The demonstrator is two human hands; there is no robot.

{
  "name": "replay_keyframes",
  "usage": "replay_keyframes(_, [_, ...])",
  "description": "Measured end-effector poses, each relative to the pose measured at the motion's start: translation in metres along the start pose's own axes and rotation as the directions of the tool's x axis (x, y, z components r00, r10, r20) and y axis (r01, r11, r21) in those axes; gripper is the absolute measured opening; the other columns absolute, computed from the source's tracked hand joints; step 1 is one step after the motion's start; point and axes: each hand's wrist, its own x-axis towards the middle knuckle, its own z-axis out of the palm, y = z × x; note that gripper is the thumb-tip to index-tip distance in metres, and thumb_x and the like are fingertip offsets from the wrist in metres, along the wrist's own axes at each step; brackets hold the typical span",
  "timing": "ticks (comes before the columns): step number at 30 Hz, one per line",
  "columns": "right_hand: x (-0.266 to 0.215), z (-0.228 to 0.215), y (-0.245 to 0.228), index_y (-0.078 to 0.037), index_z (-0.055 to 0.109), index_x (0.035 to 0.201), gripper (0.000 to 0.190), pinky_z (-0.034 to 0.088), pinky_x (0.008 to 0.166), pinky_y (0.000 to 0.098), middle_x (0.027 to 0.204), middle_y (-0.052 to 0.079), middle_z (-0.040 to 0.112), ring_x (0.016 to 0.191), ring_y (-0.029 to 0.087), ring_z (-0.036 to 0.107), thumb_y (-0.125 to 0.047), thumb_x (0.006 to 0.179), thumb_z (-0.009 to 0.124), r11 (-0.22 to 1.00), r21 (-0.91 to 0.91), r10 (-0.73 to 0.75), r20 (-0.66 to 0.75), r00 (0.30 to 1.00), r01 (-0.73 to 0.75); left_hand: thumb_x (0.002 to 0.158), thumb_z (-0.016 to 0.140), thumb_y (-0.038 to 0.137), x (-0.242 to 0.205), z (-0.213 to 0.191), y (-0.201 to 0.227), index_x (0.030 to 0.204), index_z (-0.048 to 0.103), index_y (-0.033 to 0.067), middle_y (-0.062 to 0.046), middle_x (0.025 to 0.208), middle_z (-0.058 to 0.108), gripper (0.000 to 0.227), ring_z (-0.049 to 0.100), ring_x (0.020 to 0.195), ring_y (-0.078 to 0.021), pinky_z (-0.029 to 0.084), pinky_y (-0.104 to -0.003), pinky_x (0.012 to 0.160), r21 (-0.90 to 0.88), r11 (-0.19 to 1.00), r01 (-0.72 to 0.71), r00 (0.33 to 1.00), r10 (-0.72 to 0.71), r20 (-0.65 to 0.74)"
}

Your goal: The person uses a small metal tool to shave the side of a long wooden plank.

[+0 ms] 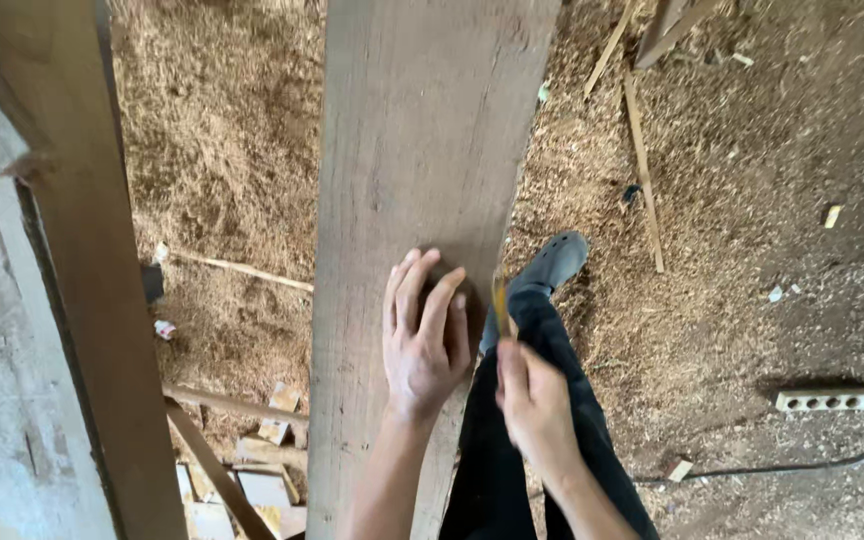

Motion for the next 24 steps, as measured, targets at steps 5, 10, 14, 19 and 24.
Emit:
replay_keyframes(5, [-0.011, 0.001, 0.025, -0.003, 0.062, 0.082, 0.043, 0.037, 0.042, 0.0229, 0.061, -0.003, 0.047, 0.048, 0.004, 0.042, -0.038, 0.105, 0.051, 0.997, 0.069, -0.038, -0.020, 0.999, 0.039, 0.100, 0.065, 0.004, -0.012, 0.005, -0.003, 0.119, 0.069, 0.0071, -0.012, 0.139, 0.061, 0.019, 0.055, 0.140, -0.0335, 0.045, -0.046, 0.121, -0.006, 0.999, 0.047, 0.998, -0.047, -0.041])
replay_keyframes(10, [-0.003, 0.010, 0.026, -0.002, 0.058, 0.082, 0.044, 0.032, 0.038, 0.0244, 0.061, -0.003, 0.044, 0.043, 0.007, 0.037, -0.039, 0.106, 0.048, 0.982, 0.166, 0.082, 0.036, 0.996, -0.086, 0.098, 0.066, 0.005, -0.004, 0.005, -0.003, 0.114, 0.070, 0.0068, -0.013, 0.136, 0.061, 0.016, 0.055, 0.135, -0.0350, 0.046, -0.046, 0.116, 0.032, 0.999, 0.040, 0.999, -0.039, -0.036])
replay_keyframes(14, [-0.011, 0.004, 0.025, -0.007, 0.064, 0.086, 0.041, 0.031, 0.037, 0.0218, 0.060, -0.005, 0.043, 0.043, 0.003, 0.037, -0.040, 0.105, 0.046, 0.991, 0.133, 0.023, 0.026, 0.999, -0.027, 0.099, 0.066, 0.006, -0.008, 0.007, -0.001, 0.114, 0.069, 0.0072, -0.013, 0.136, 0.061, 0.016, 0.055, 0.136, -0.0352, 0.045, -0.047, 0.118, 0.079, 0.997, 0.023, 0.999, -0.020, -0.048])
replay_keyframes(19, [-0.003, 0.006, 0.011, -0.004, 0.056, 0.080, 0.045, 0.027, 0.037, 0.0223, 0.060, -0.006, 0.039, 0.043, 0.003, 0.033, -0.038, 0.109, 0.050, 0.977, 0.214, -0.015, 0.071, 0.997, -0.001, 0.099, 0.066, 0.005, 0.000, 0.006, -0.004, 0.116, 0.069, 0.0078, -0.013, 0.136, 0.061, 0.017, 0.056, 0.134, -0.0355, 0.047, -0.046, 0.117, 0.059, 0.998, 0.012, 0.998, -0.008, -0.055])
replay_keyframes(24, [-0.007, 0.007, 0.009, -0.007, 0.058, 0.079, 0.039, 0.026, 0.036, 0.0271, 0.055, -0.004, 0.042, 0.039, 0.008, 0.034, -0.036, 0.101, 0.045, 0.987, 0.065, 0.147, -0.009, 0.989, -0.146, 0.097, 0.066, 0.005, -0.005, 0.005, -0.005, 0.117, 0.067, 0.0080, -0.015, 0.136, 0.060, 0.020, 0.056, 0.134, -0.0380, 0.046, -0.047, 0.116, 0.072, 0.997, 0.004, 0.999, -0.001, -0.046])
